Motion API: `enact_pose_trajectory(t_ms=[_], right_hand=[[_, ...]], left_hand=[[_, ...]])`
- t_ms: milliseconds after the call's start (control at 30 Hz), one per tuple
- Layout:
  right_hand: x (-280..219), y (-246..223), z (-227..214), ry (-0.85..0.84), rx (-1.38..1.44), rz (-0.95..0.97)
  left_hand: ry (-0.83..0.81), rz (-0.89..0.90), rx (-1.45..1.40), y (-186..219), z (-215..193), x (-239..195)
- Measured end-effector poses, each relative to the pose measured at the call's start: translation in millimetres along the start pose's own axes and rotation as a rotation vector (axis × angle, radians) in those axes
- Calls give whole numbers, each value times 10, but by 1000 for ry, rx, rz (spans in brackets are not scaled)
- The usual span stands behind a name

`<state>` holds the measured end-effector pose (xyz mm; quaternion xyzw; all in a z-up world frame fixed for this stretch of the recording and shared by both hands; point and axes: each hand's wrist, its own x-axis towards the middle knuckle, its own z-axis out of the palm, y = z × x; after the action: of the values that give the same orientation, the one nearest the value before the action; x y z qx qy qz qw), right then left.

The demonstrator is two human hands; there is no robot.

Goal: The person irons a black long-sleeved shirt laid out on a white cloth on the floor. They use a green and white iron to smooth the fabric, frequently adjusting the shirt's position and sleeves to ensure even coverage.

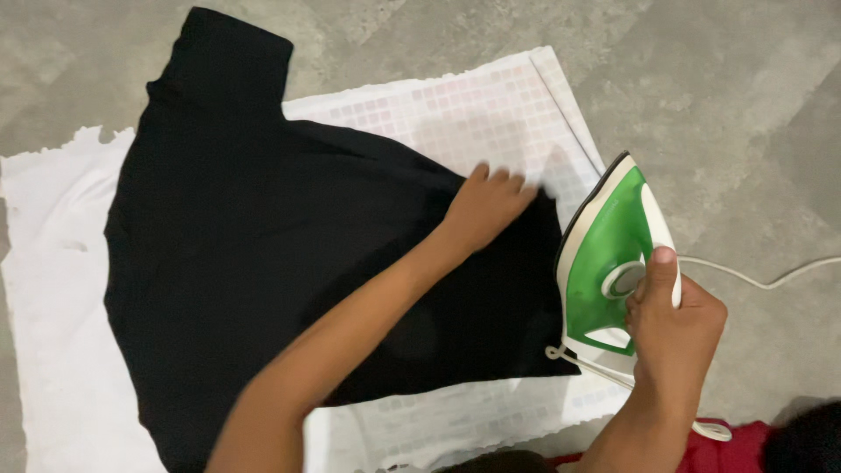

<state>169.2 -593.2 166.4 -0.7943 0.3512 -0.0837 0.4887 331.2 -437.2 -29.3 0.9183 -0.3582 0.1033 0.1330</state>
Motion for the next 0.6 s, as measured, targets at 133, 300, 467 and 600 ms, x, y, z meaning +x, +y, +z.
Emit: enact_pose_trajectory(t_ms=[133,300,467,600], right_hand=[[36,41,-52,7,14,-35],[-31,-37,-60,-36,50,-18],[-6,-29,-58,-56,66,-18],[27,11,-63,-44,47,-8]], left_hand=[[-287,72,-760,73,-932,-471],[-88,-58,-722,-213,-656,-344],[-419,-129,-342,-221,-263,-49],[-667,-260,-283,-283,-338,266]])
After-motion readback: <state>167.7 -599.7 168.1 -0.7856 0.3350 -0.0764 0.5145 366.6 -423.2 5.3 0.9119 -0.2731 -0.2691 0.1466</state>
